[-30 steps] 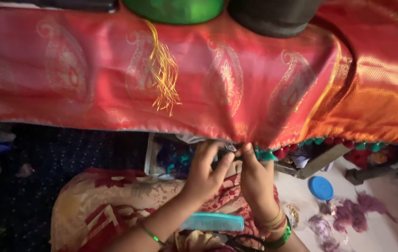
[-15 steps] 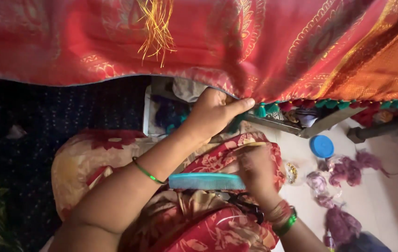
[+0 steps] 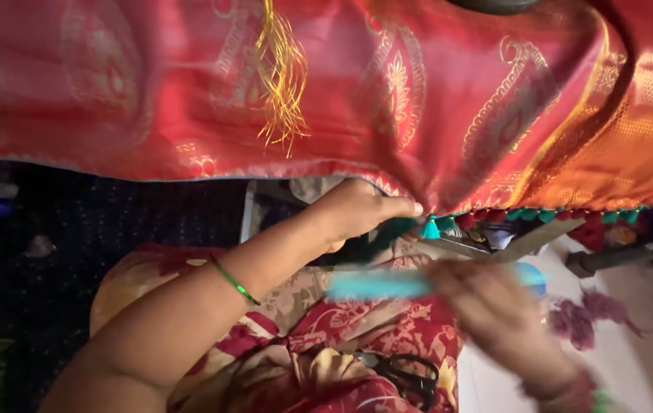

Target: Attaching and trimming decorative tassels on a saree border using a needle, thread, and scissors.

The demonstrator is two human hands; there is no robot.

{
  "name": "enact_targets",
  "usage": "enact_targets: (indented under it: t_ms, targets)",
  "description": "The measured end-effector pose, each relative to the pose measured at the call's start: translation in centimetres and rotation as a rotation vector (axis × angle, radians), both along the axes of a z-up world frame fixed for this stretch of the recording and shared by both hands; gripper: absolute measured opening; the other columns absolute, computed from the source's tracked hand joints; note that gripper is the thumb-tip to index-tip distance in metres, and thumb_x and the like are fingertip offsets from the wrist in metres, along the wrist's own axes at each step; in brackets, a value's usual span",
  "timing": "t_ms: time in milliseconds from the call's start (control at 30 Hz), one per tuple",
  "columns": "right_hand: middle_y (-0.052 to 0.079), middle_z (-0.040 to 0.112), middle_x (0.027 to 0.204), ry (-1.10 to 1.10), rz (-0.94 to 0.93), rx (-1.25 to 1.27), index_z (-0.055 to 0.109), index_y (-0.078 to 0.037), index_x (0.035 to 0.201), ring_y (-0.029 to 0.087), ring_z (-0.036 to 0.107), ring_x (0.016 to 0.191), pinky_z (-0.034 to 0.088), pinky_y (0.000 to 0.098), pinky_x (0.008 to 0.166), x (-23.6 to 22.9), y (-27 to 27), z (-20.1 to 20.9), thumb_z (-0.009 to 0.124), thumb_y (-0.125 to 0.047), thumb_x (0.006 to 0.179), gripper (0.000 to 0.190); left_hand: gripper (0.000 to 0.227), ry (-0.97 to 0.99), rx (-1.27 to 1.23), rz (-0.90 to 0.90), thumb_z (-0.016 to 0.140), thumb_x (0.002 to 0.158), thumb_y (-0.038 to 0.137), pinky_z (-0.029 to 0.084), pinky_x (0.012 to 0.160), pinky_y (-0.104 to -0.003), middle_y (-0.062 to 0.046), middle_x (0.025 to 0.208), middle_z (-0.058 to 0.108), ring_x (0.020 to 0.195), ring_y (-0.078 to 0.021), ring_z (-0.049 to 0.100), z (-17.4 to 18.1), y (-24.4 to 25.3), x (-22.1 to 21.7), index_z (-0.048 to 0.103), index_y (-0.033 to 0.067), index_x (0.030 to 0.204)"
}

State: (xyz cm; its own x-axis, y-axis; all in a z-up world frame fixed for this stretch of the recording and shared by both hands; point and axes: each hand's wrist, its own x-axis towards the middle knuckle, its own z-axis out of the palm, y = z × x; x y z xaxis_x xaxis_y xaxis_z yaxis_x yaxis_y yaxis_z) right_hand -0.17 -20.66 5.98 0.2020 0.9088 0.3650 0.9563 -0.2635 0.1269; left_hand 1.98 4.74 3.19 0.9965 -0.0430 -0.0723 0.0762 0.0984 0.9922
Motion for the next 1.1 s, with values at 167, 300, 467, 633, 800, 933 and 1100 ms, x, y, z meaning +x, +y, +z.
enact_targets:
  t_ms: [167,300,467,633,800,933,1100]
  targets:
    - [0.008,0.07,0.11,-0.458,-0.132,-0.026,0.069,-0.007,0.13,0.022,0.067,0.094,0.048,0.0393,0.078,1.8,-1.5,3.6,0.066,-0.014,0.088,0.043,0.021,-0.017,-0.046,-0.101,0.08,0.084,0.023,0.054,0.064,-0.024,-0.005,0.084,0.08,0.069,-0.007,0.071,-0.4,-0.3,0.5,0.083,0.0023,0.089]
    - [0.007,0.07,0.107,-0.63,0.053,-0.07,0.069,-0.011,0.126,0.022,0.07,0.092,0.047,0.0388,0.079,1.5,-1.1,4.6,0.066,-0.017,0.09,0.037,0.024,0.134,-0.145,-0.12,0.074,0.084,0.02,0.054,0.059,-0.031,-0.011,0.081,0.079,0.064,-0.0158,0.071,0.3,0.3,0.0,0.079,-0.0026,0.089]
    - [0.009,0.07,0.109,-0.684,-0.074,-0.036,0.069,-0.012,0.125,0.023,0.069,0.091,0.048,0.0452,0.084,2.2,-1.6,3.8,0.067,-0.022,0.089,0.037,0.025,0.15,-0.05,-0.091,0.075,0.084,0.015,0.057,0.064,-0.032,-0.015,0.083,0.079,0.068,-0.0184,0.074,1.1,0.0,0.1,0.08,-0.0081,0.091]
    - [0.004,0.069,0.111,-0.607,0.019,-0.003,0.067,-0.013,0.127,0.019,0.07,0.099,0.045,0.0426,0.085,2.5,-1.5,3.7,0.07,-0.015,0.094,0.034,0.02,0.212,-0.25,-0.198,0.069,0.084,0.014,0.063,0.065,-0.032,-0.017,0.08,0.079,0.067,-0.0225,0.079,0.8,0.3,0.1,0.075,-0.0048,0.088]
    - [0.008,0.07,0.114,-0.555,-0.033,0.0,0.067,-0.009,0.127,0.021,0.067,0.102,0.046,0.043,0.085,2.7,-1.9,0.4,0.071,-0.021,0.092,0.038,0.021,0.123,-0.016,-0.081,0.074,0.083,0.02,0.048,0.053,-0.029,-0.011,0.079,0.078,0.063,-0.0157,0.069,0.3,0.0,0.5,0.08,-0.0006,0.083]
    - [0.012,0.068,0.114,-0.39,0.119,0.102,0.065,-0.013,0.123,0.026,0.061,0.102,0.046,0.045,0.086,0.0,-2.0,-3.8,0.072,-0.026,0.09,0.036,0.024,0.08,0.015,-0.023,0.073,0.084,0.026,0.049,0.055,-0.028,-0.007,0.077,0.08,0.063,-0.0119,0.069,-0.4,-0.2,-0.3,0.082,0.0032,0.082]
    - [0.005,0.068,0.105,0.212,0.027,0.118,0.069,-0.011,0.119,0.027,0.067,0.105,0.05,0.0414,0.084,-3.4,0.2,-12.6,0.074,-0.029,0.082,0.041,0.037,-0.217,0.293,0.128,0.066,0.1,0.032,0.054,0.065,-0.028,-0.01,0.074,0.076,0.066,-0.0134,0.07,-3.6,-2.4,-2.8,0.077,0.0,0.086]
